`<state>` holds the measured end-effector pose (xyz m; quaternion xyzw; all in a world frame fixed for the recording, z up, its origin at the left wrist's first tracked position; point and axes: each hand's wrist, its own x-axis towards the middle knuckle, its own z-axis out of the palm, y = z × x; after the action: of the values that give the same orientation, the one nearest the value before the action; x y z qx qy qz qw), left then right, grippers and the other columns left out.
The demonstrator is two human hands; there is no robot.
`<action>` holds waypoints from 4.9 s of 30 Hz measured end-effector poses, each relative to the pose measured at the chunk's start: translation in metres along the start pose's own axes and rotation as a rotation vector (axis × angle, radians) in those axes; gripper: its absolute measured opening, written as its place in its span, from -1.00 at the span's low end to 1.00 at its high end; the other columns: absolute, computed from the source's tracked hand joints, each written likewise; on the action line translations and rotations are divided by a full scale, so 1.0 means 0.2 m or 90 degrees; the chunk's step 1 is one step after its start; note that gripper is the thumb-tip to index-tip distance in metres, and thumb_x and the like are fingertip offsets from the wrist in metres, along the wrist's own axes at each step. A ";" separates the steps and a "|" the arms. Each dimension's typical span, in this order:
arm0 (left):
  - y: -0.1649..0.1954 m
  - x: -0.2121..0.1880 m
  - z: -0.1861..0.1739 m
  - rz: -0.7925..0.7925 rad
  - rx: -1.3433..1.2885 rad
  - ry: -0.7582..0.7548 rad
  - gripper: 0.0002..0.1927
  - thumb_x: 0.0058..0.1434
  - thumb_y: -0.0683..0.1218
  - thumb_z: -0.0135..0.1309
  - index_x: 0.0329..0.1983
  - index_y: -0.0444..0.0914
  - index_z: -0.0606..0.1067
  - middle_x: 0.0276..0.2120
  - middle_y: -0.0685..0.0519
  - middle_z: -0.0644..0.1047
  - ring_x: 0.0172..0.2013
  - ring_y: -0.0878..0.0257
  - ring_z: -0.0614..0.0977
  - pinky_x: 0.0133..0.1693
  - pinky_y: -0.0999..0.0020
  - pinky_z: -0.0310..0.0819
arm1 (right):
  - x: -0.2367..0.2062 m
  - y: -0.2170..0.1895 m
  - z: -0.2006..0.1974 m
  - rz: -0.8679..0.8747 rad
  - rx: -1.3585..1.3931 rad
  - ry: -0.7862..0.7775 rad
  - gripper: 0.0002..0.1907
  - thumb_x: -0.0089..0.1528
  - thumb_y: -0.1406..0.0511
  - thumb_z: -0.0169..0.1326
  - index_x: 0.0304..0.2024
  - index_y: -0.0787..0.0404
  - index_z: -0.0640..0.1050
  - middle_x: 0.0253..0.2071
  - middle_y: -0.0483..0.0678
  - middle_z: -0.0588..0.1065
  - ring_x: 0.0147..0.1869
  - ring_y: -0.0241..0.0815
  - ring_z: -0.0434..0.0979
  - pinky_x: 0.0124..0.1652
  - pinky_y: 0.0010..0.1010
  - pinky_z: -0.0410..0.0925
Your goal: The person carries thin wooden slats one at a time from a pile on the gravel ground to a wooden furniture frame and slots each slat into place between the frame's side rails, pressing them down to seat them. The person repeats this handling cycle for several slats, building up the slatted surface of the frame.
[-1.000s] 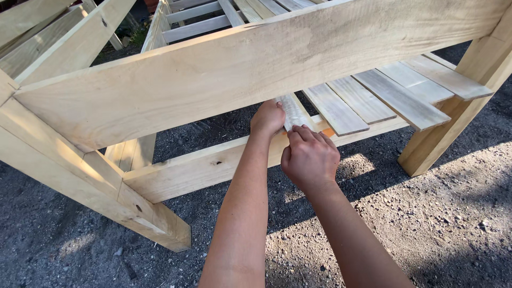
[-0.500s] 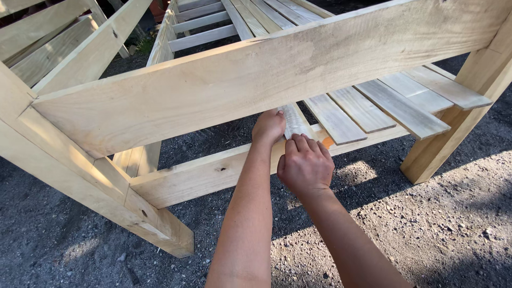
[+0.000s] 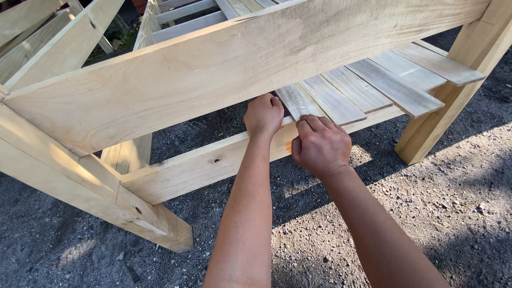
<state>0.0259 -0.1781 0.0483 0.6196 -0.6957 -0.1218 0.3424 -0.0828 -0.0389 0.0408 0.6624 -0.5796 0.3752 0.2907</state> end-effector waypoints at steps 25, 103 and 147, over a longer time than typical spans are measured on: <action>-0.12 -0.89 -0.64 0.210 0.254 0.007 -0.22 0.11 -0.16 0.11 0.45 -0.12 0.24 0.53 -0.01 -0.02 0.51 -0.02 -0.07 0.41 -0.24 -0.30 | -0.18 -0.26 -0.47 -0.122 -0.099 -0.281 -0.14 0.10 0.15 0.05 0.48 -0.10 0.17 0.57 -0.12 -0.01 0.65 -0.06 -0.17 0.38 0.48 -0.25; -0.63 0.47 -5.33 -0.417 0.141 0.076 -0.19 0.13 -0.11 0.14 0.48 -0.10 0.18 0.54 -0.12 -0.14 0.51 -0.15 -0.15 0.37 -0.30 -0.22 | 3.39 -4.01 -1.22 0.071 0.482 -0.630 -0.07 0.05 0.33 0.16 0.45 0.02 0.11 0.43 0.09 0.17 0.47 0.23 0.15 0.31 -0.05 0.22; -2.89 1.76 -5.64 -0.439 0.004 -0.133 -0.47 0.27 -0.06 0.07 0.33 -0.08 0.38 0.46 -0.13 0.13 0.46 -0.16 0.06 0.36 -0.24 -0.06 | 3.88 -5.68 0.61 0.277 0.355 -0.823 -0.13 0.17 0.29 0.08 0.49 -0.17 0.06 0.25 -0.01 0.43 0.35 -0.01 0.43 0.20 -0.16 0.38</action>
<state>1.1847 -0.3407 0.6489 0.8030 -0.4776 -0.2907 0.2062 1.0920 -0.3847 0.6778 0.6708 -0.6366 0.0928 -0.3691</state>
